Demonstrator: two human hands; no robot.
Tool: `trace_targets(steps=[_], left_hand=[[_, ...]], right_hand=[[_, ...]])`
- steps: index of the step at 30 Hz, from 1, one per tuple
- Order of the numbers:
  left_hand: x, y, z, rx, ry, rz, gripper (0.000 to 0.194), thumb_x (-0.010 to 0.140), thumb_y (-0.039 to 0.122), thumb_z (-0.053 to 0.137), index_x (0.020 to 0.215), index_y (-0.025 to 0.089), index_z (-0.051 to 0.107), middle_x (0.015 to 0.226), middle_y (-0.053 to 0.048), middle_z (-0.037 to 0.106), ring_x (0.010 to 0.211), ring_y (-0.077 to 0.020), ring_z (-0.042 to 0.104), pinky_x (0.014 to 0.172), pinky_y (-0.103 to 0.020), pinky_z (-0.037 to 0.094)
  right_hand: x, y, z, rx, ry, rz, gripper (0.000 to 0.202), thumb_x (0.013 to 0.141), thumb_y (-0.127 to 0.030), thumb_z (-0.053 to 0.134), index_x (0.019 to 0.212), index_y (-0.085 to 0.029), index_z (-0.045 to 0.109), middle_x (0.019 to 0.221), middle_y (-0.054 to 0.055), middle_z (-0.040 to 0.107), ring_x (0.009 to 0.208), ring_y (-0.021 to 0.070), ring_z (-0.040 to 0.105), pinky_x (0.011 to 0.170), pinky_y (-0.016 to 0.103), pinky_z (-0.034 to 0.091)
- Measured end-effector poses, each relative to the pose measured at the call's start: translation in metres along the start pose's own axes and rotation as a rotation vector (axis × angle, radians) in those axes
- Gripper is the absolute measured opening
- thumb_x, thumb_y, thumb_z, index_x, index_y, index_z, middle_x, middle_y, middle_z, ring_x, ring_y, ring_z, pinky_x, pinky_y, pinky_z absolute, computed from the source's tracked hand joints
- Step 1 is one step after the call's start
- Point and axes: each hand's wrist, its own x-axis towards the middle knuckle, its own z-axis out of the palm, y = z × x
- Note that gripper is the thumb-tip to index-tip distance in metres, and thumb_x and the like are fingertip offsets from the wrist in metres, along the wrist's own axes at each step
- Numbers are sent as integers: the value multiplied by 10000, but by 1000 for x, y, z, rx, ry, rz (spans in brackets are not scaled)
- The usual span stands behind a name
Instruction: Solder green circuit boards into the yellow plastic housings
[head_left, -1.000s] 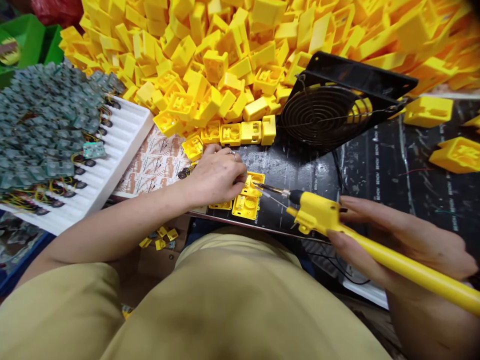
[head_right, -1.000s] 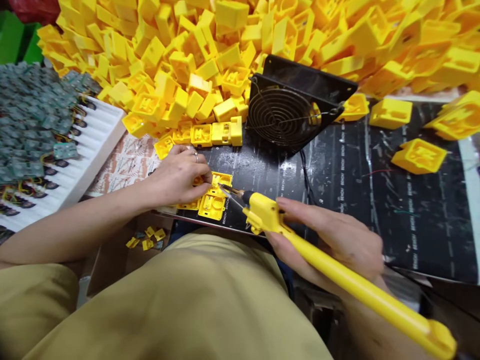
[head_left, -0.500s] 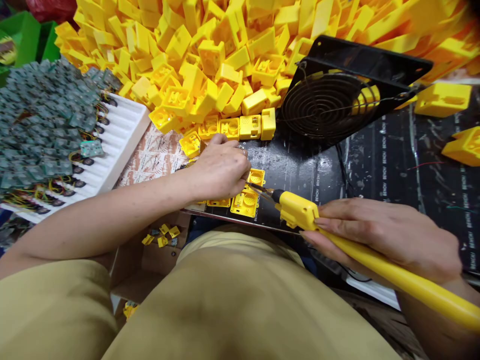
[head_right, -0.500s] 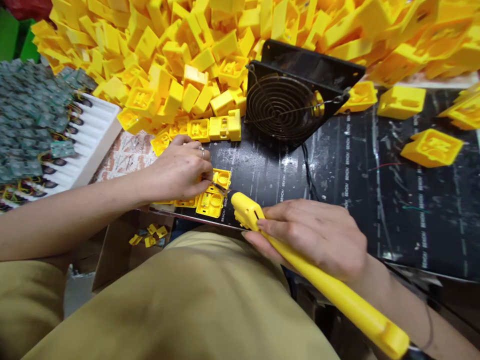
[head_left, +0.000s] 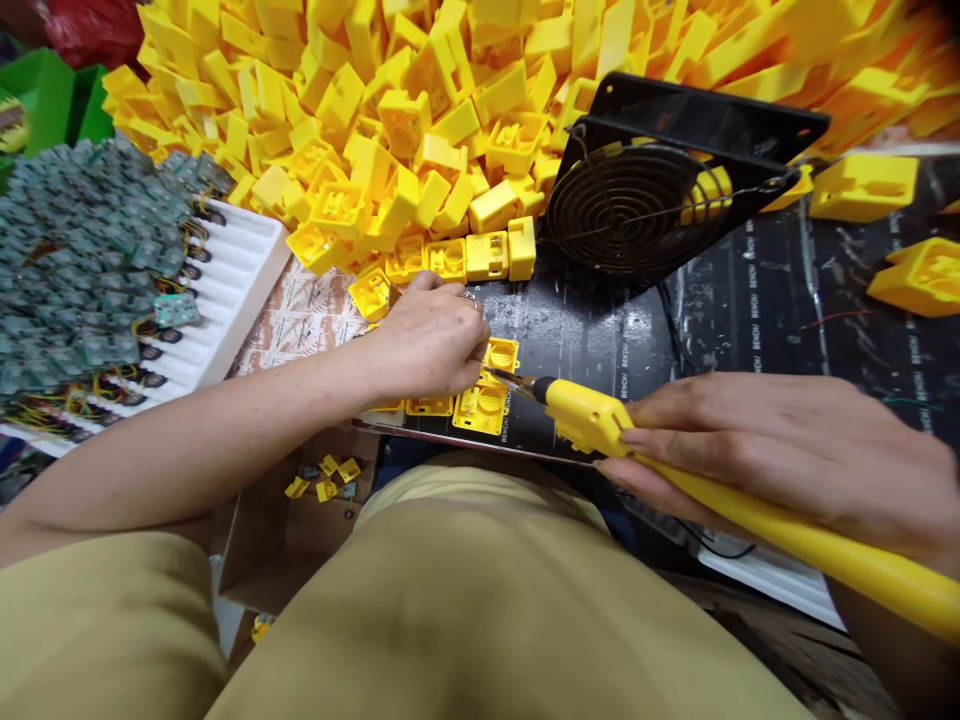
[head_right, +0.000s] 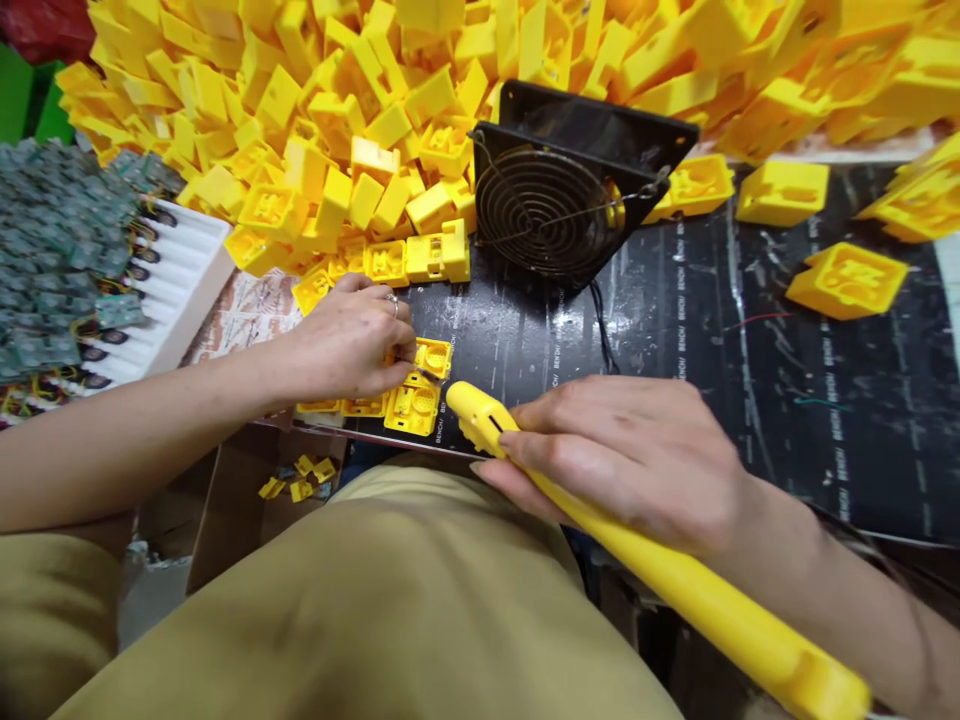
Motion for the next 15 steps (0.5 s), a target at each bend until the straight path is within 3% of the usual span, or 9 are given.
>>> trace_targets(steps=[5, 7, 10, 15], left_hand=[[0, -1, -1, 6, 18, 13, 172, 771, 227, 570, 659, 192, 695, 714, -39, 687, 809, -200, 573, 810, -368, 334], [0, 0, -2, 11, 19, 13, 167, 775, 230, 576, 668, 195, 699, 715, -37, 688, 809, -198, 575, 798, -362, 334], [0, 2, -3, 14, -3, 3, 157, 779, 224, 586, 681, 193, 704, 727, -41, 691, 829, -209, 587, 794, -365, 338], [-3, 0, -7, -6, -49, -11, 197, 832, 233, 563, 747, 194, 737, 782, -54, 696, 852, -222, 611, 840, -383, 373]], right_hand=[[-16, -3, -8, -10, 17, 225, 118, 921, -289, 690, 834, -226, 643, 757, -3, 681, 672, 82, 660, 691, 178, 553], [-17, -2, -8, -13, 13, 228, 183, 965, -341, 630, 822, -226, 632, 751, 3, 679, 667, 78, 657, 668, 175, 550], [-15, -1, -5, -28, 12, 163, 121, 955, -319, 648, 883, -225, 624, 788, 4, 696, 665, 76, 663, 625, 158, 548], [-16, 0, 3, 3, -20, 150, 111, 957, -277, 639, 859, -228, 620, 743, 2, 680, 689, 93, 673, 696, 186, 575]])
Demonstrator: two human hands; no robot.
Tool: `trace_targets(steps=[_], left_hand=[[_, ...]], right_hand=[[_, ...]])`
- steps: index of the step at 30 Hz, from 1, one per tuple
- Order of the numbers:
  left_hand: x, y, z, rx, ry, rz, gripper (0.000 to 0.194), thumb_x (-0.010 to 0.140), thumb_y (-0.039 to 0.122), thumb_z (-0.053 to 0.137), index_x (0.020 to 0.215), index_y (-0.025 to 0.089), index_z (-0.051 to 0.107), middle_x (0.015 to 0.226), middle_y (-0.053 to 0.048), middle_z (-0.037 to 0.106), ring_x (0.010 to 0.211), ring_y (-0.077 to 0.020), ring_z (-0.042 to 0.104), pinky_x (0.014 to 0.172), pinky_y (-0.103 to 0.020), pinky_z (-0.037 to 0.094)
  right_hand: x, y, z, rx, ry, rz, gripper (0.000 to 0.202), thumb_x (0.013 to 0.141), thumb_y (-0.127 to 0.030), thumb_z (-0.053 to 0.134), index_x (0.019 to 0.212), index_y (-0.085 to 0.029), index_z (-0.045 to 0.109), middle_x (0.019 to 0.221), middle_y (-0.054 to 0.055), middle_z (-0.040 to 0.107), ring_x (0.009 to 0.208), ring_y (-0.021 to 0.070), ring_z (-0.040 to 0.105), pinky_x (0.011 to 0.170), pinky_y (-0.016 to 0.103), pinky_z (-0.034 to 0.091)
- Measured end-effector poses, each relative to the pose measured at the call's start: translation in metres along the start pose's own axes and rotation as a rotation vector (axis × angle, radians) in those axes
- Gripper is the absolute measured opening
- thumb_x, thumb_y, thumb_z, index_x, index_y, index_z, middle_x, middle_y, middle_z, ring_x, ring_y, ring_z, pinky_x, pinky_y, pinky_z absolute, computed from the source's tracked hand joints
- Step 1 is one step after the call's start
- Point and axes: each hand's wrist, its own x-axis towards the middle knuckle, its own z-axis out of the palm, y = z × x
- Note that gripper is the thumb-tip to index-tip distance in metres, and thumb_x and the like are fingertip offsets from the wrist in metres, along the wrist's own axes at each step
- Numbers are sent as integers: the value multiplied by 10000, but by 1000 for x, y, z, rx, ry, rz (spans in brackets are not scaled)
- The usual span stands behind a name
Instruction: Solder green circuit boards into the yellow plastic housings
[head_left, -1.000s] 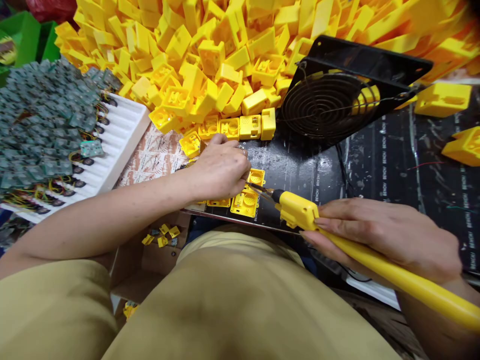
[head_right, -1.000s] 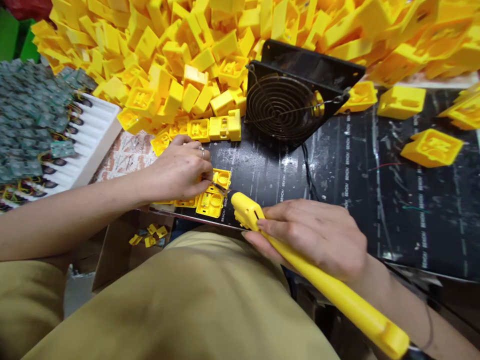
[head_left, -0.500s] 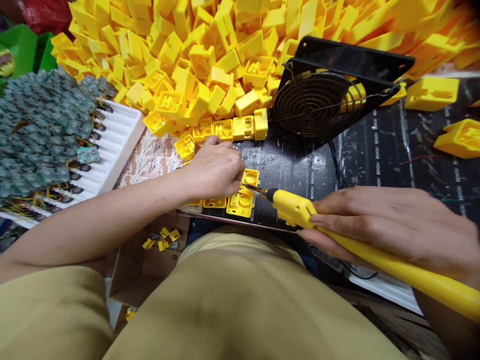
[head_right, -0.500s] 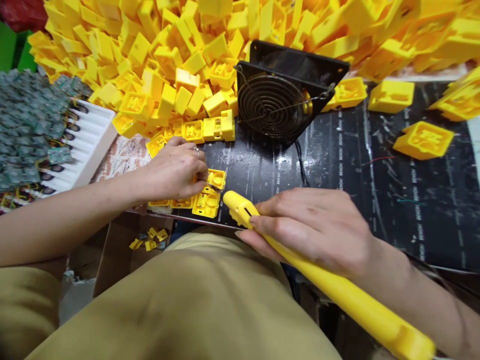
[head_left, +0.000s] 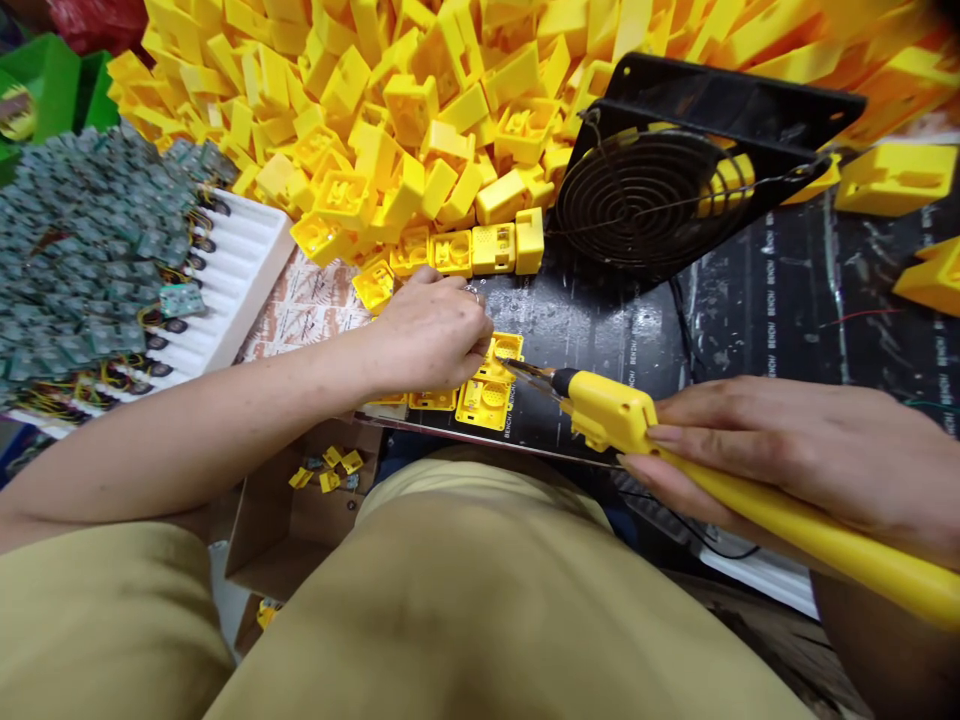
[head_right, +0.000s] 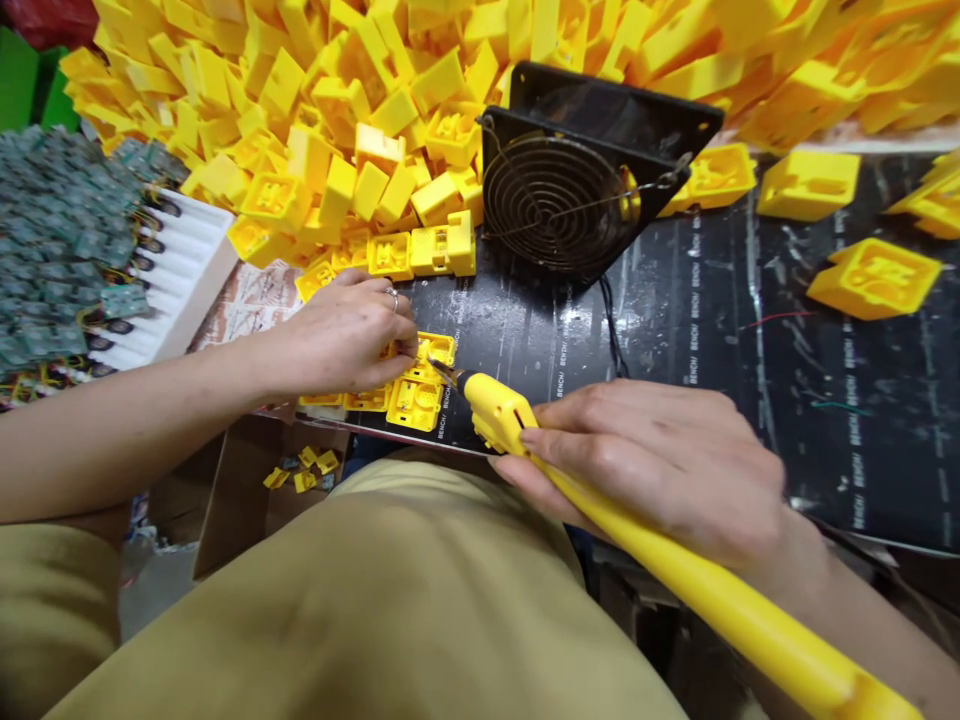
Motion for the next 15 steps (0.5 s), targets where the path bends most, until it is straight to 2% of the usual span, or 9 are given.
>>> trace_targets(steps=[4, 8, 12, 15], left_hand=[[-8, -11, -2, -40, 21, 73, 184, 848, 249, 573, 827, 215, 752, 856, -35, 721, 856, -187, 619, 894, -370, 385], [-13, -19, 5, -117, 84, 76, 152, 845, 233, 592, 843, 221, 744, 905, -22, 728, 868, -189, 624, 943, -400, 378], [-11, -15, 14, -117, 133, 69, 159, 857, 275, 598, 799, 213, 732, 854, -34, 706, 912, -216, 612, 976, -442, 359], [-8, -11, 14, -111, 103, 49, 171, 844, 251, 582, 753, 203, 719, 808, -39, 683, 932, -230, 600, 976, -454, 354]], right_hand=[[-2, 0, 1, -19, 17, 26, 194, 984, -337, 598, 829, -224, 634, 722, 6, 674, 669, 88, 666, 674, 180, 572], [-1, -1, 0, 23, 89, 38, 86, 924, -277, 686, 878, -226, 633, 751, 13, 692, 653, 98, 670, 591, 166, 556], [0, -1, 1, 60, 82, 39, 86, 911, -276, 703, 936, -213, 651, 789, 37, 715, 674, 119, 692, 621, 180, 588], [-1, -1, 0, 56, 99, 22, 150, 862, -229, 755, 972, -194, 660, 800, 59, 719, 685, 136, 700, 615, 195, 600]])
